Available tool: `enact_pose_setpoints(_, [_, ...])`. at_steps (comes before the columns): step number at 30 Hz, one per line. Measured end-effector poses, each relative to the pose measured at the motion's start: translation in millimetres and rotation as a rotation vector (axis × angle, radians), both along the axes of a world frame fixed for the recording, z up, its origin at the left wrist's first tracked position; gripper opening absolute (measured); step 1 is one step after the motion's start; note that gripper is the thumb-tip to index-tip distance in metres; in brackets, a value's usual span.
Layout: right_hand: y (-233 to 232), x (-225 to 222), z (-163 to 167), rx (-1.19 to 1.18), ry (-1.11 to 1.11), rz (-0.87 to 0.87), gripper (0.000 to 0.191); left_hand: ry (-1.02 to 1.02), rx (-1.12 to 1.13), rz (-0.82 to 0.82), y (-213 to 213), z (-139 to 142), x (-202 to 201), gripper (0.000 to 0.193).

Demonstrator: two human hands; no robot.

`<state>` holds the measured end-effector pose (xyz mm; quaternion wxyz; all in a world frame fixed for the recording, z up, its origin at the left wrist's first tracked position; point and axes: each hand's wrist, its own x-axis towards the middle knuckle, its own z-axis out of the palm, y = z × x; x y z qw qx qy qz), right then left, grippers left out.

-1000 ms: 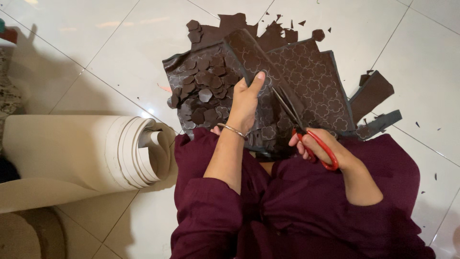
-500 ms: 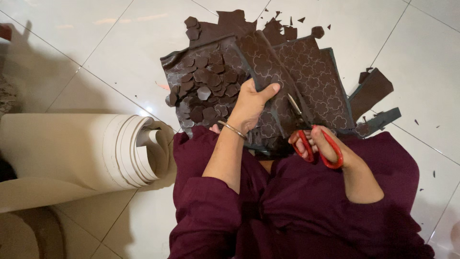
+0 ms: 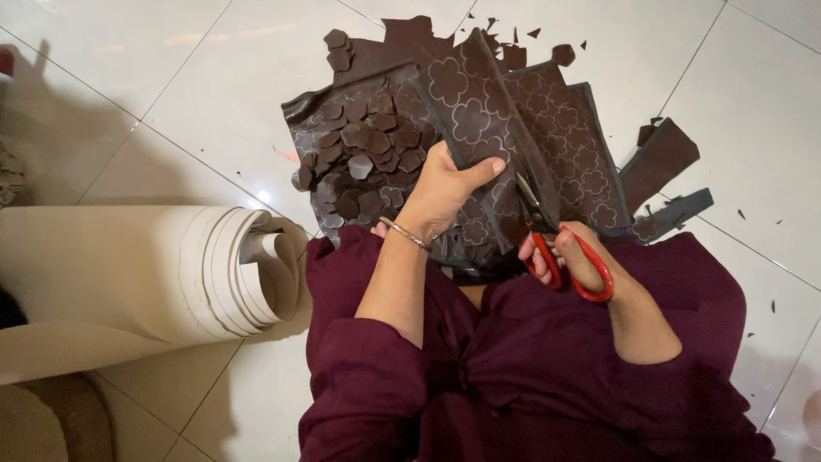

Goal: The person sits on a tiled floor and uses red-handled scissors to cut flower-shaped pieces from a dark brown patterned sheet. Cut pieces are placed in a pile to the left while offcuts accumulate nearby.

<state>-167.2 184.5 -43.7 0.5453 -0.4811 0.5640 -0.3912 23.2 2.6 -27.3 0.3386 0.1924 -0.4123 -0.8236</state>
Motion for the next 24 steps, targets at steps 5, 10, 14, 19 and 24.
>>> enact_pose_setpoints(5, [0.3,-1.1,-1.3,-0.008,0.02,-0.025,0.095,0.028,-0.064,0.0,1.2,2.4,2.4,0.019])
enact_pose_setpoints(10, [0.5,-4.3,5.8,0.054,-0.024,0.07,0.1,-0.029,-0.076,0.025,2.1,2.6,1.3,0.018])
enact_pose_setpoints(14, [0.0,-1.0,8.6,0.004,0.056,0.128,0.101,-0.039,-0.078,0.007,3.5,3.3,0.7,0.021])
enact_pose_setpoints(19, [0.2,0.3,11.4,-0.024,0.015,0.148,0.098,-0.039,-0.053,-0.006,3.0,3.2,2.2,0.027])
enact_pose_setpoints(24, [5.1,0.8,17.3,0.018,-0.065,0.151,0.095,-0.05,-0.019,0.005,4.8,-1.4,-2.8,0.025])
